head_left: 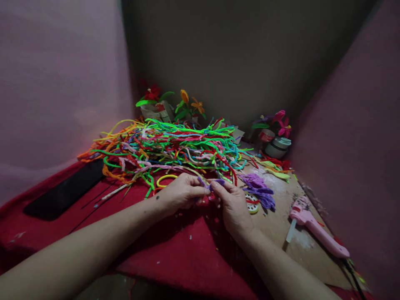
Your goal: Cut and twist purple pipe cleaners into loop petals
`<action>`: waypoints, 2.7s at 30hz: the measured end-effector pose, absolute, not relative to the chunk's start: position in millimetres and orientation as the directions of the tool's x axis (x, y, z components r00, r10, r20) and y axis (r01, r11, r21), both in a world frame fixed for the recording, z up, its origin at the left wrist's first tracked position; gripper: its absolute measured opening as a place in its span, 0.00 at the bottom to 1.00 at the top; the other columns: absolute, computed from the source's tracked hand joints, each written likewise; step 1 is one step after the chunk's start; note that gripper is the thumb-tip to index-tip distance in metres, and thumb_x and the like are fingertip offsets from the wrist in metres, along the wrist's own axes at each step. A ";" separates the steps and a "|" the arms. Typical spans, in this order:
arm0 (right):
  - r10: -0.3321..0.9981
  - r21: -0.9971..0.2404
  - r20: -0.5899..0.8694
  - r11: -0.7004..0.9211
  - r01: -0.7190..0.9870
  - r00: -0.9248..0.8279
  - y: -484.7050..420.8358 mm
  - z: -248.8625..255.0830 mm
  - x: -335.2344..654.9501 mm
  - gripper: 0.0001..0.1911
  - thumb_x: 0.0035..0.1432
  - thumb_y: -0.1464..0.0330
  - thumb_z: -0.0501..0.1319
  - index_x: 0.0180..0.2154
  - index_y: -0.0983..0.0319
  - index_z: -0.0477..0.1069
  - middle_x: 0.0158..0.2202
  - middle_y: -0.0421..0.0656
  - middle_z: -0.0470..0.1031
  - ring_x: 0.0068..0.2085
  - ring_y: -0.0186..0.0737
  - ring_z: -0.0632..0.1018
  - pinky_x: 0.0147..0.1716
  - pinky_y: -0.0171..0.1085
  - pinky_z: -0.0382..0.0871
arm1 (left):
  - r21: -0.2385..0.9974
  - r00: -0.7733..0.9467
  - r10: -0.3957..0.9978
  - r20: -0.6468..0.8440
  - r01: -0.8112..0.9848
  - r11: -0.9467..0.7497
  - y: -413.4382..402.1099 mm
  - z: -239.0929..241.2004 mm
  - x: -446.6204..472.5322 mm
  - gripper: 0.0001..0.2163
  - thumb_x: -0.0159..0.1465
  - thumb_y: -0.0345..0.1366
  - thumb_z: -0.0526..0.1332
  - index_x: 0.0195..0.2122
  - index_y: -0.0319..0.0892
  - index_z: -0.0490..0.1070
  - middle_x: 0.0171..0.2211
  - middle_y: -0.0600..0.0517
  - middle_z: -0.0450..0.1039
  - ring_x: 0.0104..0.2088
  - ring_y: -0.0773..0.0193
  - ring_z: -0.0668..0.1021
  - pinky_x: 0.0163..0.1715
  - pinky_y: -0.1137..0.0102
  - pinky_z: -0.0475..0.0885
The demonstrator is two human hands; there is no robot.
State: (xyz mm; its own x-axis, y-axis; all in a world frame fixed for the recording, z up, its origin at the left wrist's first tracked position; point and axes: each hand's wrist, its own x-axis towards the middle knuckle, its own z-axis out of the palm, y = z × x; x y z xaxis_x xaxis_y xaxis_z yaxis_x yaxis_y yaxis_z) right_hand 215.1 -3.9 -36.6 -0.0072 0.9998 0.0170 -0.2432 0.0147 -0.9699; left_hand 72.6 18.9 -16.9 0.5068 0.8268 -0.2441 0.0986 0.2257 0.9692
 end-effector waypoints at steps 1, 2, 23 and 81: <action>0.999 -0.973 0.033 0.031 -0.227 -0.005 -3.8 -37.9 215.7 0.09 0.48 0.63 0.61 0.29 0.62 0.74 0.20 0.36 0.67 0.22 0.31 0.65 0.24 0.32 0.58 | 0.966 0.497 0.830 -0.254 0.088 0.243 18.9 -17.3 73.5 0.08 0.52 0.36 0.60 0.21 0.38 0.64 0.11 0.61 0.57 0.09 0.78 0.53 0.09 0.77 0.43; 0.998 -0.978 0.066 0.065 -0.198 0.002 -3.9 -39.2 216.5 0.09 0.48 0.63 0.61 0.29 0.61 0.74 0.23 0.38 0.69 0.25 0.32 0.67 0.26 0.32 0.60 | 0.961 0.489 0.830 -0.268 0.075 0.266 19.1 -17.9 74.3 0.07 0.51 0.35 0.60 0.20 0.38 0.64 0.11 0.61 0.57 0.09 0.78 0.52 0.09 0.77 0.43; 0.999 -0.961 0.004 -0.011 -0.277 -0.052 0.3 -45.7 217.0 0.09 0.47 0.64 0.63 0.26 0.64 0.70 0.21 0.37 0.69 0.23 0.31 0.67 0.23 0.32 0.58 | 0.979 0.528 0.828 -0.190 0.159 0.124 18.6 -16.1 70.2 0.09 0.54 0.39 0.58 0.29 0.37 0.70 0.19 0.57 0.66 0.11 0.78 0.62 0.09 0.80 0.51; 0.972 -0.875 -0.139 -0.210 -0.435 -0.190 4.1 -44.2 219.1 0.08 0.43 0.67 0.65 0.24 0.64 0.68 0.22 0.40 0.73 0.19 0.29 0.68 0.18 0.30 0.62 | 0.981 0.426 0.902 -0.064 0.191 -0.021 25.7 -10.7 66.3 0.10 0.53 0.39 0.58 0.28 0.35 0.70 0.19 0.55 0.67 0.14 0.76 0.60 0.14 0.78 0.53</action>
State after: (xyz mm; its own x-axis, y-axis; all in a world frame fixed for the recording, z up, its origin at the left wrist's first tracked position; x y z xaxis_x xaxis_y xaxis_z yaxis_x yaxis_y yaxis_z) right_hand 219.1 4.1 -44.2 -0.1898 0.9719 -0.1390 -0.4353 -0.2102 -0.8754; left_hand 66.3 25.7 -10.7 0.4261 0.9024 -0.0637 0.1905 -0.0207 0.9815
